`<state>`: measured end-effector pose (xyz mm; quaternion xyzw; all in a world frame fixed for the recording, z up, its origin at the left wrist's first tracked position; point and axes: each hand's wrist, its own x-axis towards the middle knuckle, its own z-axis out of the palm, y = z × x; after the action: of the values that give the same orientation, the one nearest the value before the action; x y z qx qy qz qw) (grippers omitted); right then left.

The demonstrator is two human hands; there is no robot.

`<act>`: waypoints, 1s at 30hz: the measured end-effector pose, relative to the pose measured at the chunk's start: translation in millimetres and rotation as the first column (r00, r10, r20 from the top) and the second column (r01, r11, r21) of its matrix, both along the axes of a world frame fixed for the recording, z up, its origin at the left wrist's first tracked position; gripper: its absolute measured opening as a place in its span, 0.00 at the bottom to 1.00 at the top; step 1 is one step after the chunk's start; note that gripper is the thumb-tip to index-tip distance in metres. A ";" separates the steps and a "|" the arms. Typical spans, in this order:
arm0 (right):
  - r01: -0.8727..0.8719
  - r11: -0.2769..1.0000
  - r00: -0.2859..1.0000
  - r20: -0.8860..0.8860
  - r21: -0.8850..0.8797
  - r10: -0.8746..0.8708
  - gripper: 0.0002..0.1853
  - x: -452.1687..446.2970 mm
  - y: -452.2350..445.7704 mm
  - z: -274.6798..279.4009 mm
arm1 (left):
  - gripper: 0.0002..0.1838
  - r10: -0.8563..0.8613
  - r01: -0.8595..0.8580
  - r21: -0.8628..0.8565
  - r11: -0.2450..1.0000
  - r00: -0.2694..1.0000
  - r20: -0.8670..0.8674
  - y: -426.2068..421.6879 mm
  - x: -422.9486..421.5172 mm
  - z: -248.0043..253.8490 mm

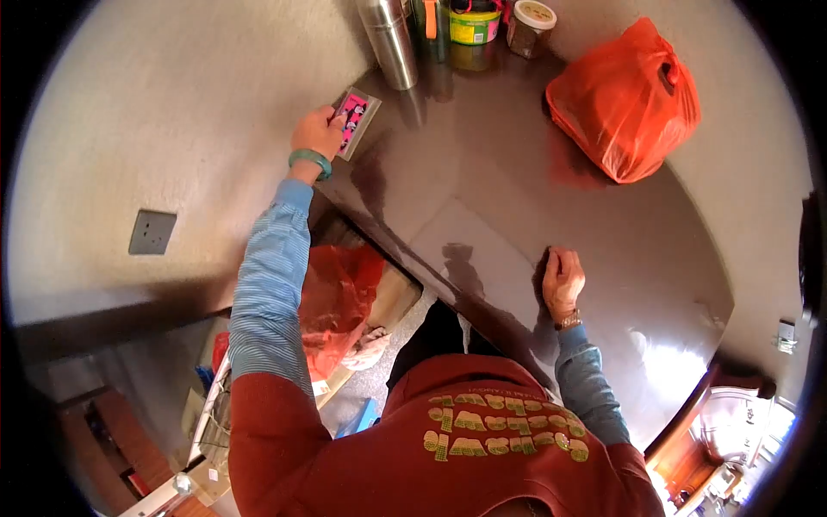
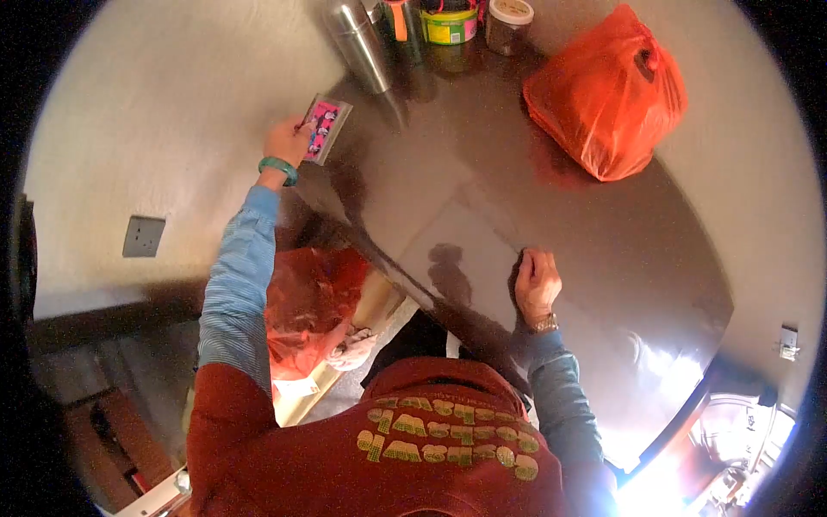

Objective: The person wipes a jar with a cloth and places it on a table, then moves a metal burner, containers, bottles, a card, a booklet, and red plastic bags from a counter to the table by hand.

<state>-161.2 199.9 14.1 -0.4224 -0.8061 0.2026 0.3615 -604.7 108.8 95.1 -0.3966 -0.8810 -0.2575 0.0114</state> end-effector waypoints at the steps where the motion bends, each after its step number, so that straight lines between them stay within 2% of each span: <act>1: 0.018 0.997 1.000 0.022 -0.069 -0.016 0.03 1.2 -1.0 -2.0 | 0.13 0.004 -0.009 -0.085 0.996 0.998 -0.058 8.2 -10.3 0.5; 5: 0.020 0.998 1.000 0.016 -0.058 -0.019 0.03 -3.9 0.0 2.7 | 0.13 -0.011 -0.007 -0.208 0.978 0.996 -0.087 35.5 -39.7 -3.1; 7: 0.029 0.997 0.999 0.036 -0.068 -0.026 0.04 -4.5 0.5 1.5 | 0.13 -0.028 0.032 -0.171 0.985 0.999 0.029 44.9 -55.0 -9.2; 8: 0.033 0.997 0.998 0.054 -0.067 -0.029 0.04 -3.9 0.8 1.0 | 0.13 -0.027 0.032 -0.181 0.983 0.999 0.034 49.1 -63.1 -12.0; 10: 0.039 0.997 0.997 0.076 -0.071 -0.034 0.04 -4.1 1.1 -1.3 | 0.12 -0.086 0.066 -0.312 0.948 0.995 -0.049 56.3 -79.0 -16.4; 11: 0.042 0.997 0.997 0.069 -0.069 -0.037 0.04 -5.1 0.8 -1.3 | 0.13 -0.060 0.037 -0.349 0.936 0.997 -0.056 59.5 -80.7 -17.3; 14: 0.039 0.996 0.996 0.086 -0.077 -0.033 0.04 -3.3 1.5 -1.7 | 0.14 -0.027 0.023 -0.448 0.894 1.000 -0.003 65.6 -73.7 4.4; 15: 0.046 0.997 0.995 0.092 -0.068 -0.040 0.04 -3.5 1.5 -1.8 | 0.14 -0.028 0.024 -0.457 0.889 1.000 -0.001 64.4 -79.3 -1.8; 17: 0.045 0.998 0.997 0.065 -0.053 -0.042 0.04 -6.6 1.0 0.9 | 0.18 -0.162 0.132 -0.381 0.915 0.985 -0.050 65.1 -90.9 -10.9; 21: 0.047 0.997 0.997 0.064 -0.059 -0.044 0.05 -5.2 0.6 -1.4 | 0.17 -0.173 0.158 -0.414 0.897 0.985 0.000 61.9 -96.4 -9.8; 23: 0.060 0.997 0.994 0.094 -0.054 -0.054 0.05 -4.5 0.8 -0.2 | 0.15 -0.255 0.261 -0.383 0.886 0.965 0.068 57.6 -106.3 -13.4; 26: 0.059 0.998 0.997 0.057 -0.016 -0.058 0.04 -3.7 1.6 -4.2 | 0.14 -0.353 0.347 -0.421 0.838 0.933 0.068 54.6 -120.6 -22.2; 27: 0.065 0.998 0.996 0.057 -0.027 -0.064 0.04 -3.8 0.7 -3.6 | 0.14 -0.358 0.353 -0.430 0.831 0.931 0.071 53.8 -118.5 -20.6; 29: 0.074 0.994 0.996 0.064 -0.078 -0.069 0.04 -3.9 1.0 -0.1 | 0.14 -0.217 0.290 -0.409 0.865 0.952 0.216 50.8 -114.7 -18.0; 30: 0.078 0.993 0.995 0.065 -0.086 -0.073 0.04 -3.5 0.6 -0.6 | 0.14 -0.219 0.294 -0.416 0.860 0.951 0.219 49.8 -117.0 -22.4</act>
<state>-164.7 200.6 13.5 -0.4743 -0.7907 0.2111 0.3246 -721.7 158.6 72.7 -0.4801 -0.8533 -0.0809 -0.1864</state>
